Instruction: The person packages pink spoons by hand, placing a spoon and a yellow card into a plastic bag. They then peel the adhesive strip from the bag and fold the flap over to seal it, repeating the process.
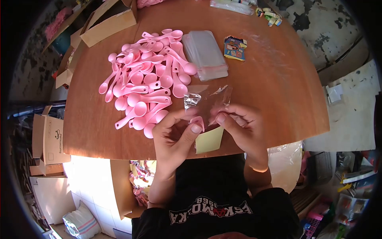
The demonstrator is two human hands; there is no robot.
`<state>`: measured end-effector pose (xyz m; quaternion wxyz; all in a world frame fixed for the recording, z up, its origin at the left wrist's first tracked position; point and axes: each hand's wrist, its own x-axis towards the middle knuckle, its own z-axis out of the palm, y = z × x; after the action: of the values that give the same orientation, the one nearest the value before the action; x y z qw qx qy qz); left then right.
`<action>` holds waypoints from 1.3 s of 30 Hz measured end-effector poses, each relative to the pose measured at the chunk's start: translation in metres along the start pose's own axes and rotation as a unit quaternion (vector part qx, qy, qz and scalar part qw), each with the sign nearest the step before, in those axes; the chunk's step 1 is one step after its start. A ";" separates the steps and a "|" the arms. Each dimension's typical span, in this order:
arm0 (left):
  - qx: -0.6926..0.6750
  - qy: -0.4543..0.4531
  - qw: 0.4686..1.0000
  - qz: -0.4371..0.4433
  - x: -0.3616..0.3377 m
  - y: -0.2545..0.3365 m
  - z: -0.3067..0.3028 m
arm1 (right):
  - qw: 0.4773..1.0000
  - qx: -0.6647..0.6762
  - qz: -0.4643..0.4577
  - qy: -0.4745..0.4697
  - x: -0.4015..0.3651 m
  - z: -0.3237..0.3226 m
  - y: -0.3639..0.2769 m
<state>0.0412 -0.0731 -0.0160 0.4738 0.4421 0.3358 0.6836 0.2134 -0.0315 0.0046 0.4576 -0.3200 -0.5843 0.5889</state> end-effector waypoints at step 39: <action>-0.024 -0.099 0.993 -0.057 0.007 -0.002 -0.019 | 0.997 0.064 -0.048 -0.013 -0.001 -0.012 0.011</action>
<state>0.0237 -0.0670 -0.0233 0.5535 0.4761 0.2960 0.6160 0.2229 -0.0264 -0.0077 0.4969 -0.2542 -0.5661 0.6067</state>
